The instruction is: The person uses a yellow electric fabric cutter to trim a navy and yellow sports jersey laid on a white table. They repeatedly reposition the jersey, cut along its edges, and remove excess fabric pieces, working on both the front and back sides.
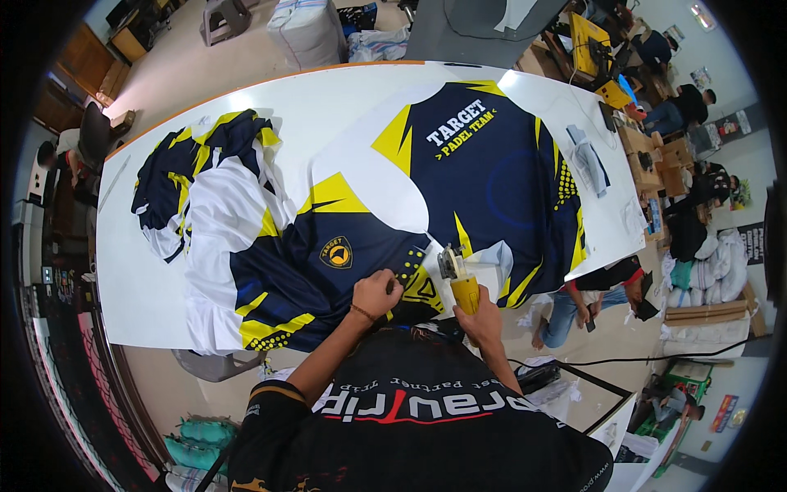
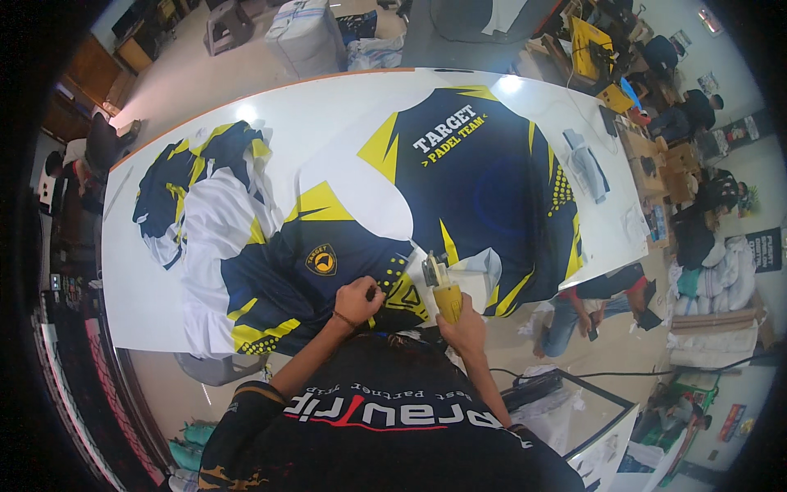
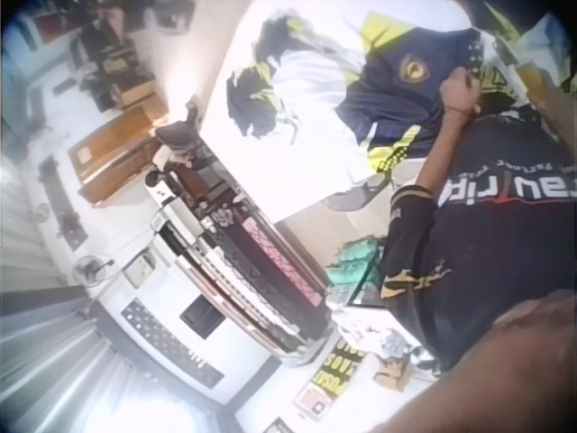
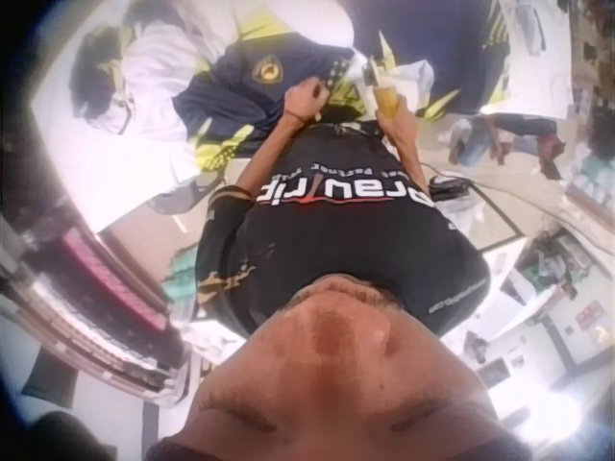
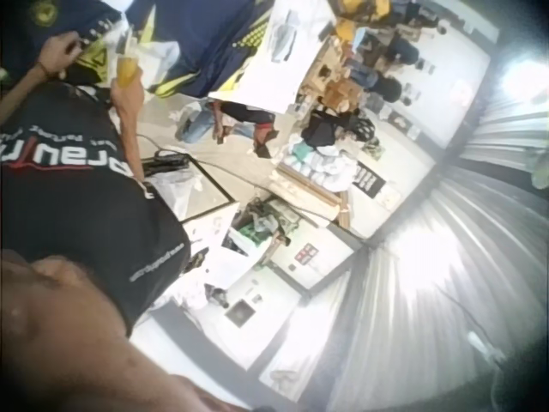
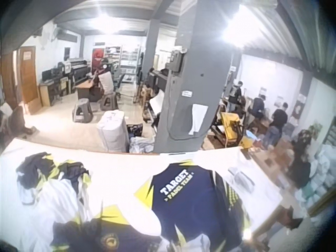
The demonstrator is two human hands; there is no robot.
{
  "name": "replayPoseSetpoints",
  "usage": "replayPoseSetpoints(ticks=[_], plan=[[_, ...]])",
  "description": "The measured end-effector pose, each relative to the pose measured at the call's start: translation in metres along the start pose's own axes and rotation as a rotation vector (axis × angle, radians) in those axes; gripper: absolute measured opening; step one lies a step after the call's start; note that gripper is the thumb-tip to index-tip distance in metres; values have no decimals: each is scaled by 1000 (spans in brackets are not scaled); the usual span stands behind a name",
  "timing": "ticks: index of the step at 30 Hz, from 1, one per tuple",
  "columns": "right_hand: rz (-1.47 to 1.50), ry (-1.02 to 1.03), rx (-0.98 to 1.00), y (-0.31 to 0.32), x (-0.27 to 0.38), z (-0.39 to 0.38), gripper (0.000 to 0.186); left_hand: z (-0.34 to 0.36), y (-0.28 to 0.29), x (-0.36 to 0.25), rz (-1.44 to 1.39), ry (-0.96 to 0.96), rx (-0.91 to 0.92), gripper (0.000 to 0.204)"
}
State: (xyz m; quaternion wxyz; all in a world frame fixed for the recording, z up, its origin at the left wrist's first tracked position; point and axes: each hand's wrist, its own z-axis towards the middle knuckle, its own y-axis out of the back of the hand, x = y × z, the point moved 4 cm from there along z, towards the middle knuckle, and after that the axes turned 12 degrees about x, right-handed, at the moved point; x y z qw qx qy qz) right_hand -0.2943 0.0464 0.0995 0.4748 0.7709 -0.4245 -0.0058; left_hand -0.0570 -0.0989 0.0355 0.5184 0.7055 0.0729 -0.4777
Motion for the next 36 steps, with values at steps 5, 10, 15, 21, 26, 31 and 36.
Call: replayPoseSetpoints(ticks=[5,10,15,21,26,31,36], plan=[[31,-28,23,-3,24,11,72,-7,20,11,38,-133,-130,14],[-12,-4,30,-6,54,24,66,-11,19,20,39,-193,-117,14],[-39,-18,25,-16,66,40,66,-12,16,27,39,-210,-96,14],[-27,-55,30,-13,79,47,69,-12,15,30,26,-214,-100,13],[-18,-84,28,-12,82,51,70,-12,14,31,18,-204,-81,12],[-28,-95,17,-10,85,52,71,-12,15,32,15,-208,-102,12],[-43,-97,5,-8,82,59,71,-11,15,32,9,-208,-108,12]])
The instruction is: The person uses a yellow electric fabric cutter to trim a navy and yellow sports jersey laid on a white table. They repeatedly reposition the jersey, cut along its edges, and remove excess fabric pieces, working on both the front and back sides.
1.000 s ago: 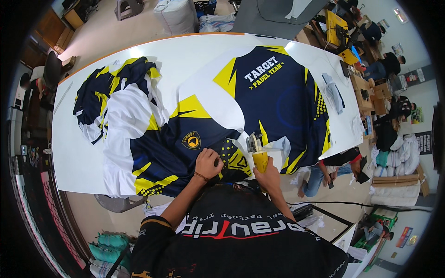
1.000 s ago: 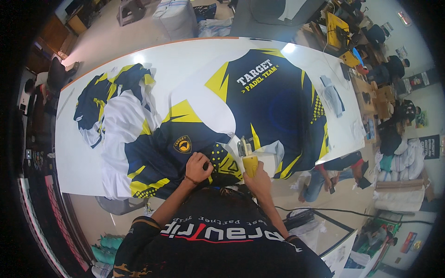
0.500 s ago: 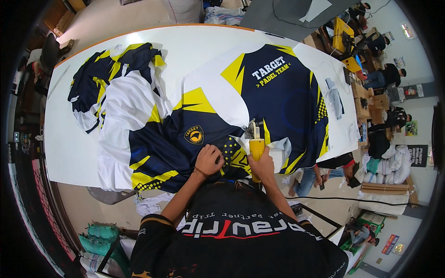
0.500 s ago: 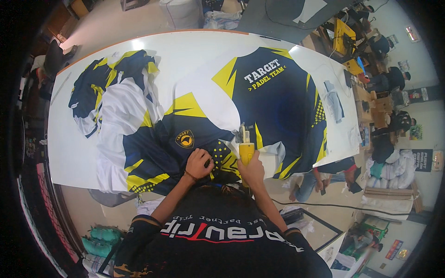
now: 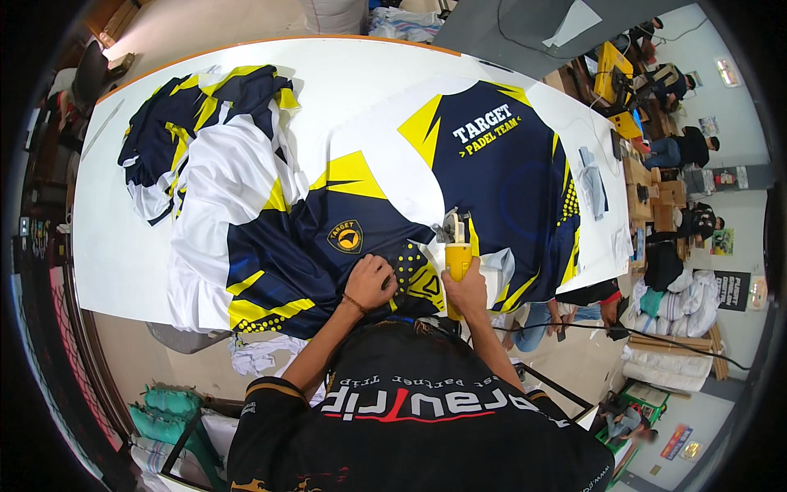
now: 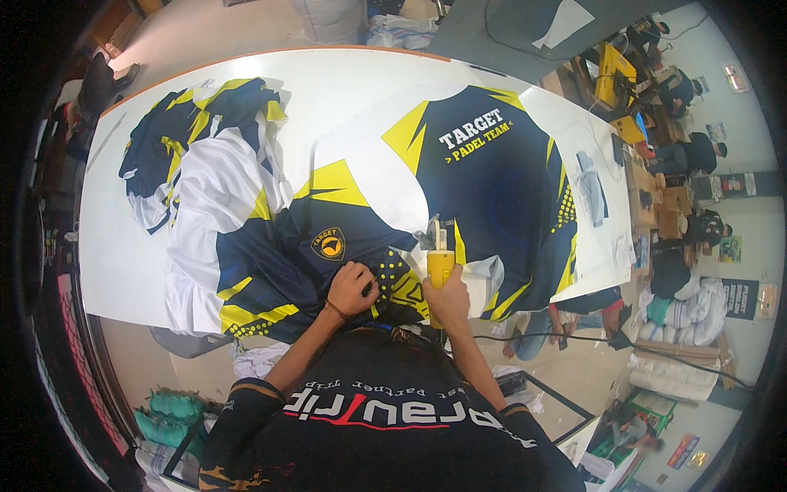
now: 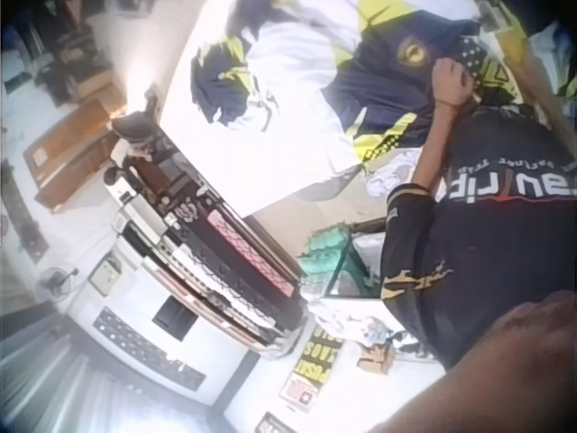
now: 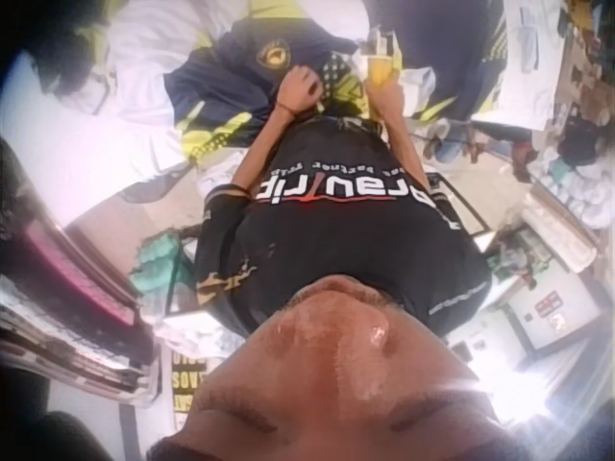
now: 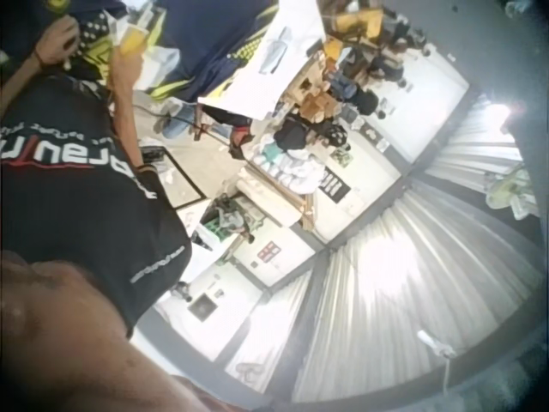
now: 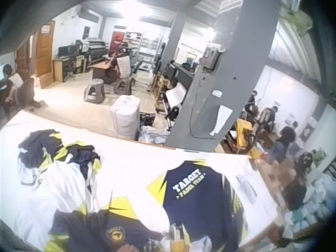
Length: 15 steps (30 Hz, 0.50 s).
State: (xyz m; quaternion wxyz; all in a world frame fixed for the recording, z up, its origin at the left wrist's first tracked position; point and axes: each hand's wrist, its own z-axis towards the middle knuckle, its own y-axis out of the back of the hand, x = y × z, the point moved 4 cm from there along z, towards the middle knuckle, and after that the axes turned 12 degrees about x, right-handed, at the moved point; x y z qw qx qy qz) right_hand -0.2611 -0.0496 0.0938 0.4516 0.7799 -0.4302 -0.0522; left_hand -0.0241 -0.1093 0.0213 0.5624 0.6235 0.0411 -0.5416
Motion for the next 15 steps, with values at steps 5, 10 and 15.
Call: replayPoseSetpoints(ticks=[5,10,15], plan=[[-11,47,8,4,-7,15,72,0,0,-1,10,11,3,12],[-8,82,17,16,-5,26,72,1,1,-2,15,14,2,12],[-79,80,42,30,-3,43,70,1,3,-3,-7,8,-8,13]])
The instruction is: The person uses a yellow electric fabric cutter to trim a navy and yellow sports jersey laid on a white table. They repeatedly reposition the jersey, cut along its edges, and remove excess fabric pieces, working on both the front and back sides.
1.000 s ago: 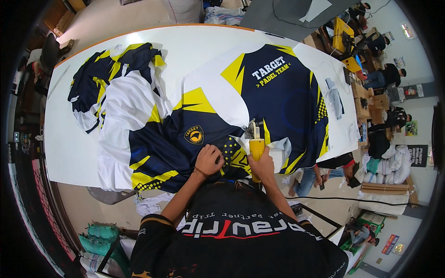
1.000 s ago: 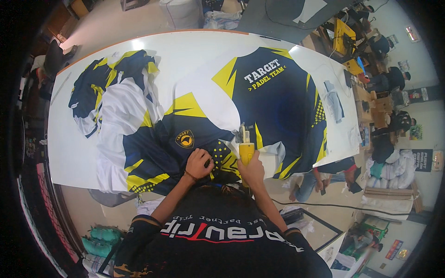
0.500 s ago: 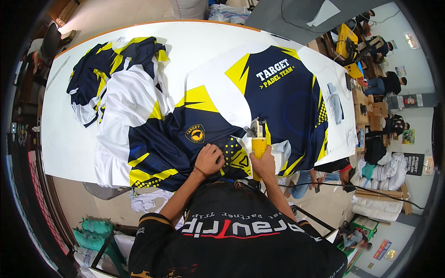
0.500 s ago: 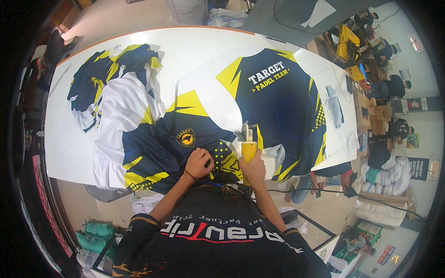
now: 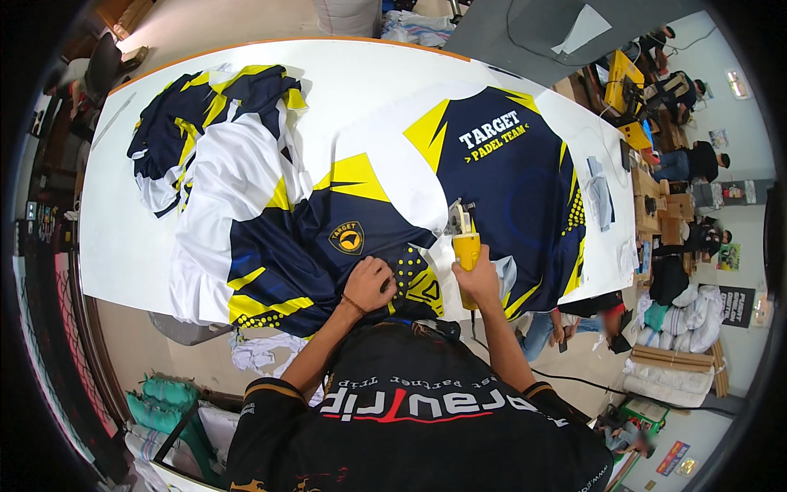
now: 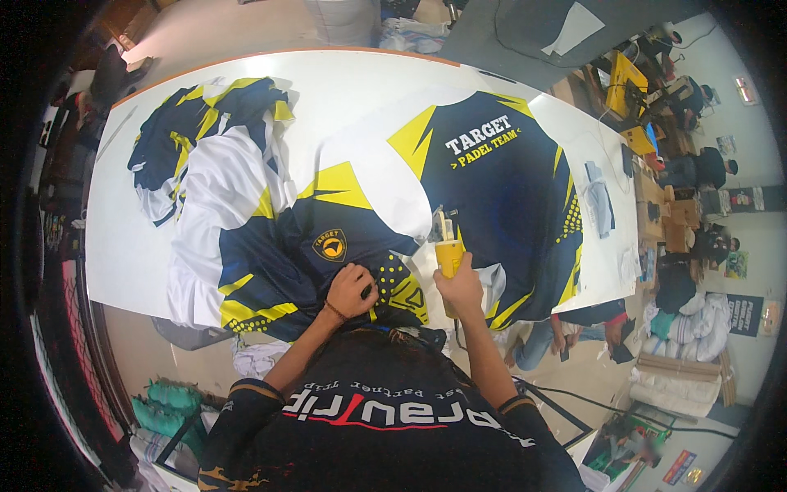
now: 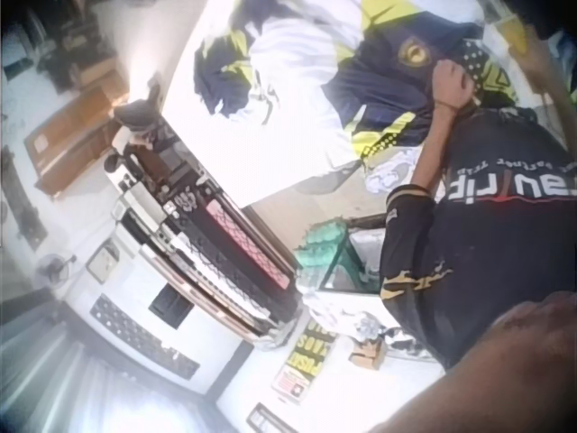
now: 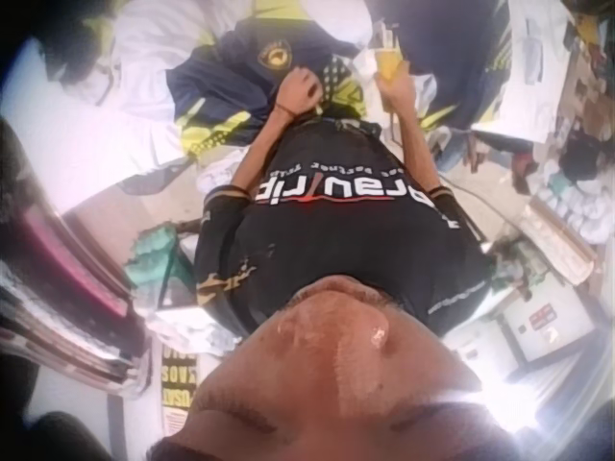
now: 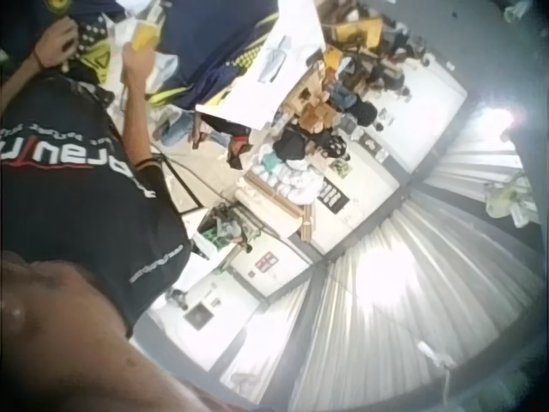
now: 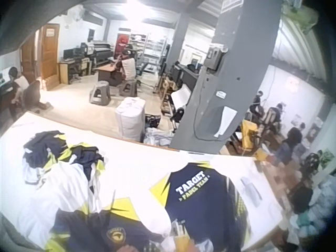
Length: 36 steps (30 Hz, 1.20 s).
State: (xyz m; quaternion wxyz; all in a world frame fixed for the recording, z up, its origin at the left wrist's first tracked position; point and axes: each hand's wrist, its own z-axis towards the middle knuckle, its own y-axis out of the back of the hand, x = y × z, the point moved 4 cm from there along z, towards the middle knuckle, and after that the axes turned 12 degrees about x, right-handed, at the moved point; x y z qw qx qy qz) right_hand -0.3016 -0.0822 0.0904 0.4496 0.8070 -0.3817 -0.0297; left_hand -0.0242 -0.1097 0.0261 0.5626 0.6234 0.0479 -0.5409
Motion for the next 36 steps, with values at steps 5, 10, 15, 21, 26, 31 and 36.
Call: replayPoseSetpoints(ticks=[5,10,15,21,26,31,36], plan=[[4,49,36,17,4,13,69,0,0,-1,3,5,5,14],[-68,91,45,34,6,31,67,0,0,-2,8,-1,-13,15],[-98,137,92,52,17,49,67,2,2,-3,4,20,28,16],[-194,172,125,70,34,76,68,4,3,-5,1,49,51,15],[-243,236,149,81,47,97,67,5,2,-4,1,83,81,15],[-285,281,173,88,65,119,68,7,3,-4,12,102,89,15],[-304,337,180,93,82,142,68,8,4,-4,13,109,89,15]])
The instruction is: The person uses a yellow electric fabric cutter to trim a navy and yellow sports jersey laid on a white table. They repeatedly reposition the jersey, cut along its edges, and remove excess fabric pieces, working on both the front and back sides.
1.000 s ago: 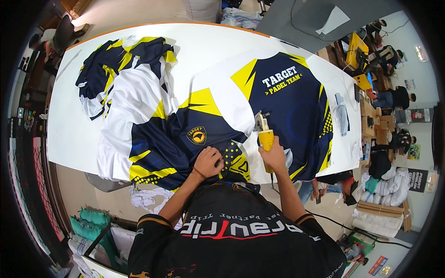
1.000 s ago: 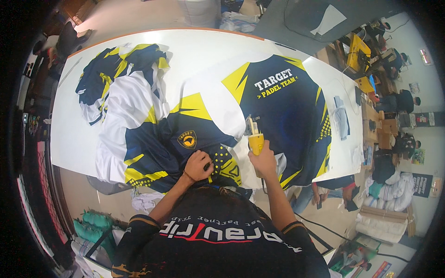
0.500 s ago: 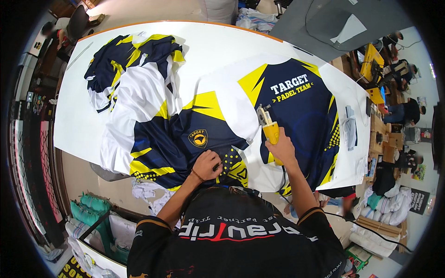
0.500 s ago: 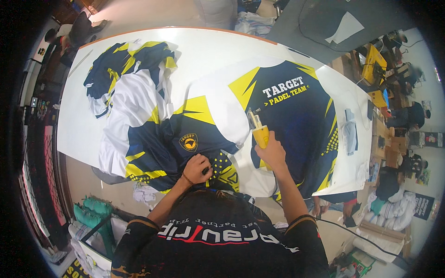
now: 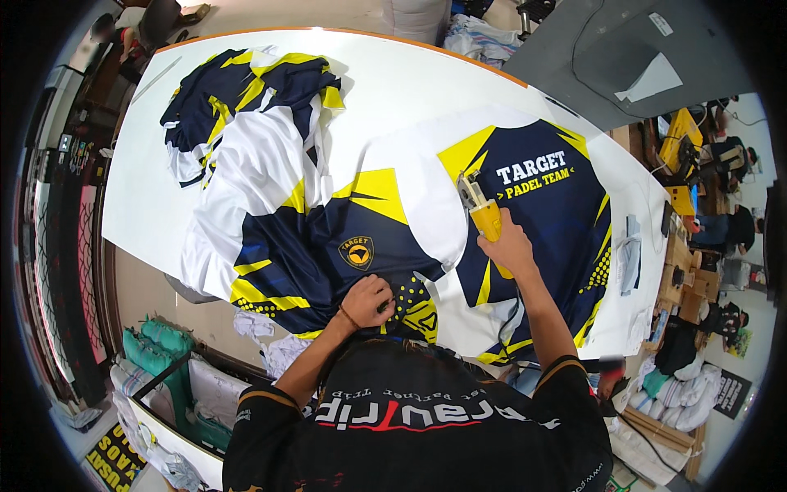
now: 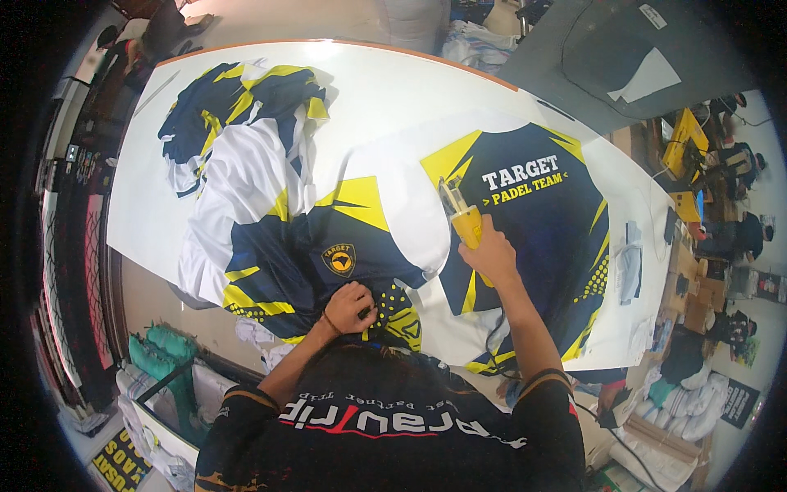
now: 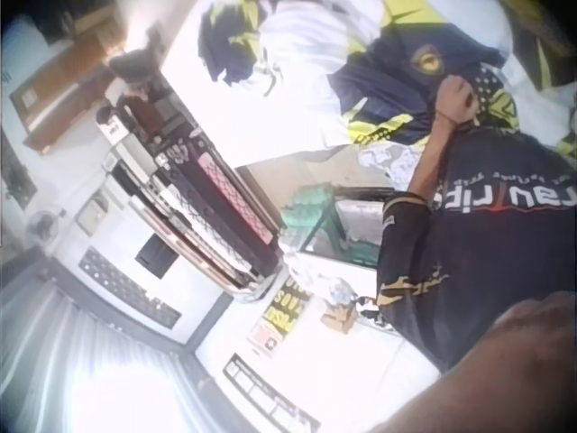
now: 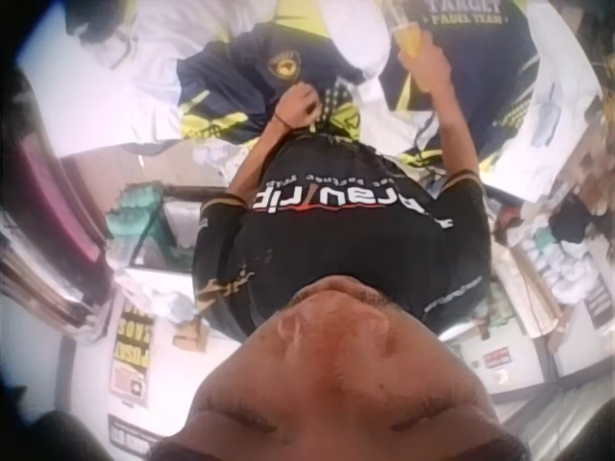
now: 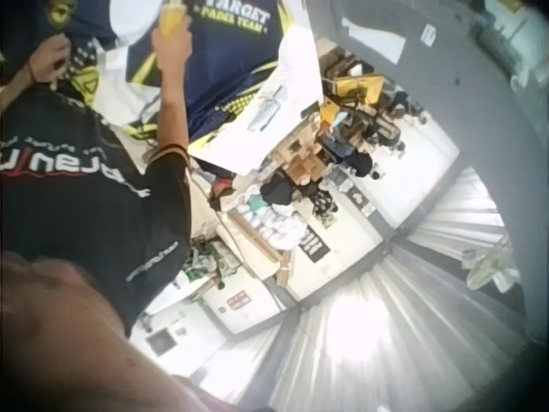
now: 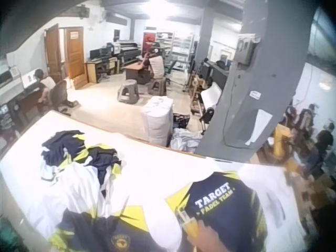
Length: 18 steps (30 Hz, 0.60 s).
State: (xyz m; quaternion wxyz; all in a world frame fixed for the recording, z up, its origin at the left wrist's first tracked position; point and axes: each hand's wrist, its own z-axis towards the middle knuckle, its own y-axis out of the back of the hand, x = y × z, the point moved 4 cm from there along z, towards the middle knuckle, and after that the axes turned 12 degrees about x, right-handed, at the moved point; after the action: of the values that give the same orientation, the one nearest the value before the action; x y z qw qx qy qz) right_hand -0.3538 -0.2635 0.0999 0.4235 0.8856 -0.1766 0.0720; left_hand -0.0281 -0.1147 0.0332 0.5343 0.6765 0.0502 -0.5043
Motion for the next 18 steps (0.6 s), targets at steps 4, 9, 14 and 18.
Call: replayPoseSetpoints(ticks=[4,9,14,18], plan=[[-38,28,8,10,10,16,73,1,1,0,-7,-7,-6,17],[-76,11,49,22,23,34,84,0,-1,3,6,11,9,17],[-80,48,66,30,37,56,82,1,0,2,-2,10,23,17],[-84,85,68,39,54,74,81,1,1,2,3,13,17,17]])
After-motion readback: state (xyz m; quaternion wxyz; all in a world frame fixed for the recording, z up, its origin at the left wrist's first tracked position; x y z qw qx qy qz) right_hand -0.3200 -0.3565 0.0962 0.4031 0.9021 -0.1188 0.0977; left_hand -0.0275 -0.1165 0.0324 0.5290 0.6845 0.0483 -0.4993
